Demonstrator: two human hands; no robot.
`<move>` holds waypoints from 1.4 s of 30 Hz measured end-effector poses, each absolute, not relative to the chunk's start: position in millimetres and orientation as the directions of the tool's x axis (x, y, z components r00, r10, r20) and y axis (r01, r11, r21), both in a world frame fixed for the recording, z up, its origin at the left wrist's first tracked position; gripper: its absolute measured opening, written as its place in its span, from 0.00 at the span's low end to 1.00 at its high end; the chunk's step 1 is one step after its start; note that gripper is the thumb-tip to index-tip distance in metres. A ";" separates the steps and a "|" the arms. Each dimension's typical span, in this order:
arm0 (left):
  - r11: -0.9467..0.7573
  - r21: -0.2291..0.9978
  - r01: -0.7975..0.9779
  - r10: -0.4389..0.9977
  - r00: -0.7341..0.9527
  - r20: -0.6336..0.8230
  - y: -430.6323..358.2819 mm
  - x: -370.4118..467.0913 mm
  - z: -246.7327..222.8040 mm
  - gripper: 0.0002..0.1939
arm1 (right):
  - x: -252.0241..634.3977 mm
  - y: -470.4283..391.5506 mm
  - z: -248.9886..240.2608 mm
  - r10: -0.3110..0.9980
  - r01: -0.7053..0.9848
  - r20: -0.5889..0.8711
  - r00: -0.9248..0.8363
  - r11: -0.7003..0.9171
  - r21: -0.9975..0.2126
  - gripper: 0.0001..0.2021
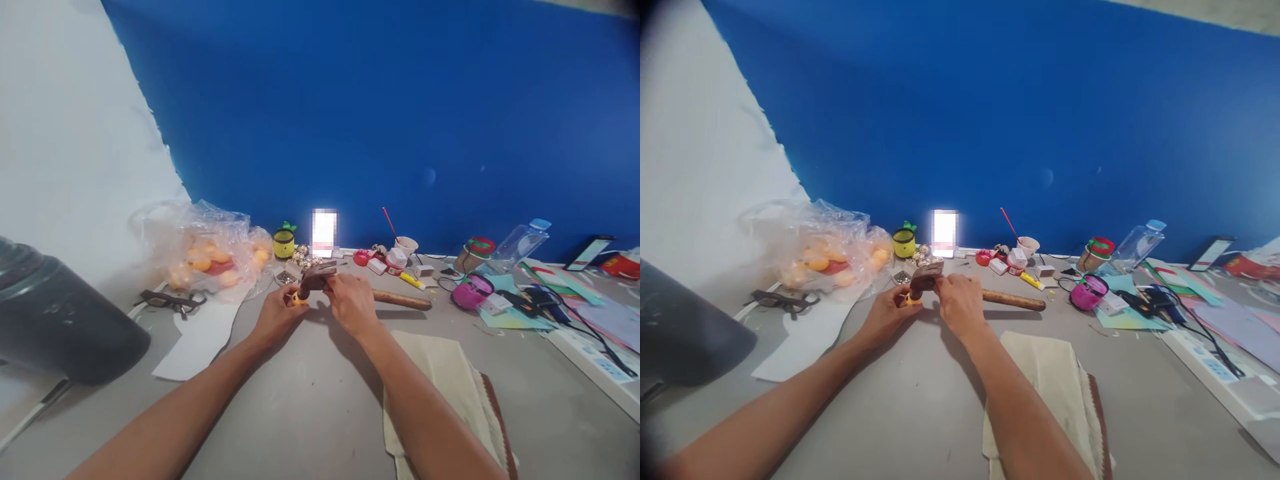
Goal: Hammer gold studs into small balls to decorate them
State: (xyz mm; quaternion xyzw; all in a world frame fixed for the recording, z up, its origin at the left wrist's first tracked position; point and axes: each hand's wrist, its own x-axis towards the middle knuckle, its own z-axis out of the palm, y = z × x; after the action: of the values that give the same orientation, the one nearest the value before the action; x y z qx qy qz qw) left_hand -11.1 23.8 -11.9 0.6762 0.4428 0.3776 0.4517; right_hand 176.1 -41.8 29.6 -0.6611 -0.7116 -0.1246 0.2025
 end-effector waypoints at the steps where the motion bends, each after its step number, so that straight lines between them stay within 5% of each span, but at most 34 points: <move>1: -0.196 0.943 0.270 0.942 0.320 0.104 23.1 -11.0 -11.5 0.20 | 177.1 -41.5 30.5 0.894 0.992 0.448 -0.025 0.076 -0.097 0.09; 9: -0.146 0.973 0.178 0.955 0.281 0.092 22.3 -11.8 -9.8 0.27 | 196.5 -31.7 17.1 0.936 0.974 0.315 0.157 -0.093 -0.208 0.14; 21: -0.208 0.959 0.194 0.929 0.346 0.131 24.6 -15.5 -10.9 0.18 | 217.4 -17.0 -21.3 0.919 0.986 0.366 0.147 -0.106 -0.130 0.03; 26: -0.237 0.945 0.228 0.918 0.371 0.140 23.8 -16.1 -9.4 0.17 | 219.4 -13.8 -25.6 0.921 0.972 0.338 0.195 -0.137 -0.190 0.05; 31: -0.200 0.957 0.212 0.929 0.352 0.116 24.9 -15.8 -9.3 0.21 | 207.3 -17.6 -15.9 0.824 0.930 0.555 0.116 0.105 -0.351 0.10; 35: -0.133 0.984 0.122 0.931 0.354 0.082 26.1 -14.5 -11.9 0.29 | 178.2 -24.5 -14.2 0.843 0.792 0.518 -0.143 0.411 -0.451 0.21; 37: -0.095 0.993 0.075 0.920 0.387 0.059 24.6 -13.8 -11.7 0.33 | 165.4 -26.8 -15.3 0.856 0.762 0.472 -0.212 0.447 -0.469 0.25; 42: -0.133 0.988 0.074 0.896 0.435 0.088 17.5 -12.2 -6.0 0.31 | 156.4 -27.8 -15.8 0.877 0.772 0.446 -0.177 0.405 -0.490 0.17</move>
State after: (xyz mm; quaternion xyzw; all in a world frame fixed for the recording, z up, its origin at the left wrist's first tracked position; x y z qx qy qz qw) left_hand -12.2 17.5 -6.0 0.6503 0.3730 0.3789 0.5426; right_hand 156.4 -27.8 -15.8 -0.5401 -0.7632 0.0762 0.3463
